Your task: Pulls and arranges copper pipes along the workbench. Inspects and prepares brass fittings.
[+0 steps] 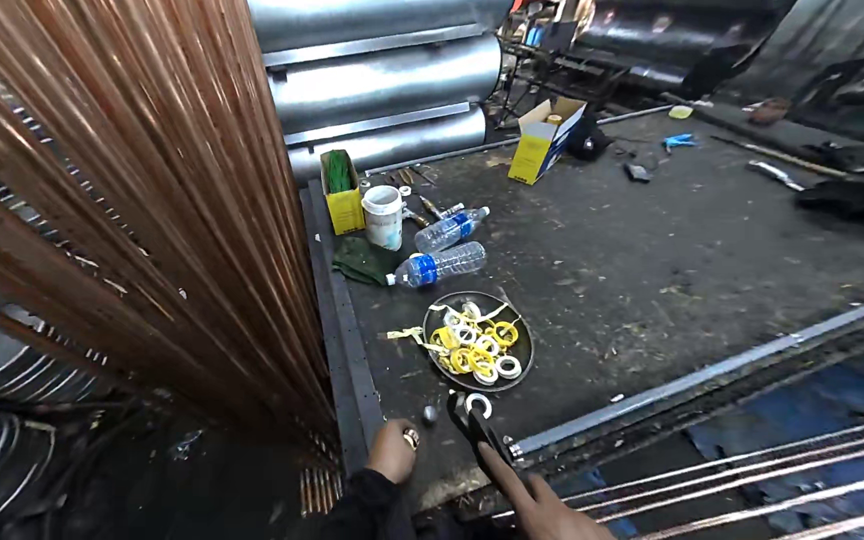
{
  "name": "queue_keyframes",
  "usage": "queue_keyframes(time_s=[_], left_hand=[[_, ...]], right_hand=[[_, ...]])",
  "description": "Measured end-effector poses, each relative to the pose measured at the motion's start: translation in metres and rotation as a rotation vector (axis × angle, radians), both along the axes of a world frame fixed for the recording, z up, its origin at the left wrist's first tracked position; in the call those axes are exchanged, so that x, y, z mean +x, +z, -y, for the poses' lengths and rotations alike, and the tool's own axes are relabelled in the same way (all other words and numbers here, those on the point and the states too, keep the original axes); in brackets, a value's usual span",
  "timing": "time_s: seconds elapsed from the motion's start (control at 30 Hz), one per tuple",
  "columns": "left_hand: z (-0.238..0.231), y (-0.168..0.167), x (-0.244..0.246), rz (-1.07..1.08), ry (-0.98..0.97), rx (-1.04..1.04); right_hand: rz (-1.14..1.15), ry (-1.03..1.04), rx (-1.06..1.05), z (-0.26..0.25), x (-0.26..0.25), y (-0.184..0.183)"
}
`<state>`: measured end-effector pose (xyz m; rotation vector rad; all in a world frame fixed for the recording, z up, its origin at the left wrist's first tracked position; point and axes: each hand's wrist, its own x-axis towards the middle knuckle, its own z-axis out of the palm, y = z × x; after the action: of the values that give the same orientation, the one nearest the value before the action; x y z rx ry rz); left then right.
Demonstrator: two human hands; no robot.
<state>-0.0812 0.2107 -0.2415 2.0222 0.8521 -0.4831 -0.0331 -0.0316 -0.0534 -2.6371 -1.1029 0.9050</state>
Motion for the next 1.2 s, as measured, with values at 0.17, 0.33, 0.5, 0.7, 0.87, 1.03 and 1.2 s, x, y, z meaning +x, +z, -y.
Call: queue_keyframes(time_s=[0.17,0.33,0.5,0.7,0.87,1.03,1.2], left_hand=[[0.006,-0.013,0.02,-0.057,-0.095,0.119],[0.005,-0.013,0.024,-0.103,-0.054,0.136],[-0.004,-0.01,0.02,-0.079,0.015,0.146],[-0.017,-0.017,0.008,0.033,0.148,0.135],[-0.015,-0.004,-0.003,0.228,0.438,-0.149],[0.0,0.03,-0.015,0.426,0.492,-0.37],[0.014,0.079,-0.028,0.533,0.315,-0.642]], right_hand=[[-0.22,-0.294,0.079,-0.028,0.028,-0.123],[-0.258,-0.488,0.154,-0.038,0.038,-0.209],[-0.234,-0.511,0.268,-0.05,0.044,-0.245],[-0.057,-0.324,0.033,-0.064,0.043,-0.244],[0.0,-0.307,0.053,-0.062,0.045,-0.232],[0.0,-0.219,0.344,-0.061,0.044,-0.172],[-0.039,-0.083,0.777,-0.06,0.031,-0.113]])
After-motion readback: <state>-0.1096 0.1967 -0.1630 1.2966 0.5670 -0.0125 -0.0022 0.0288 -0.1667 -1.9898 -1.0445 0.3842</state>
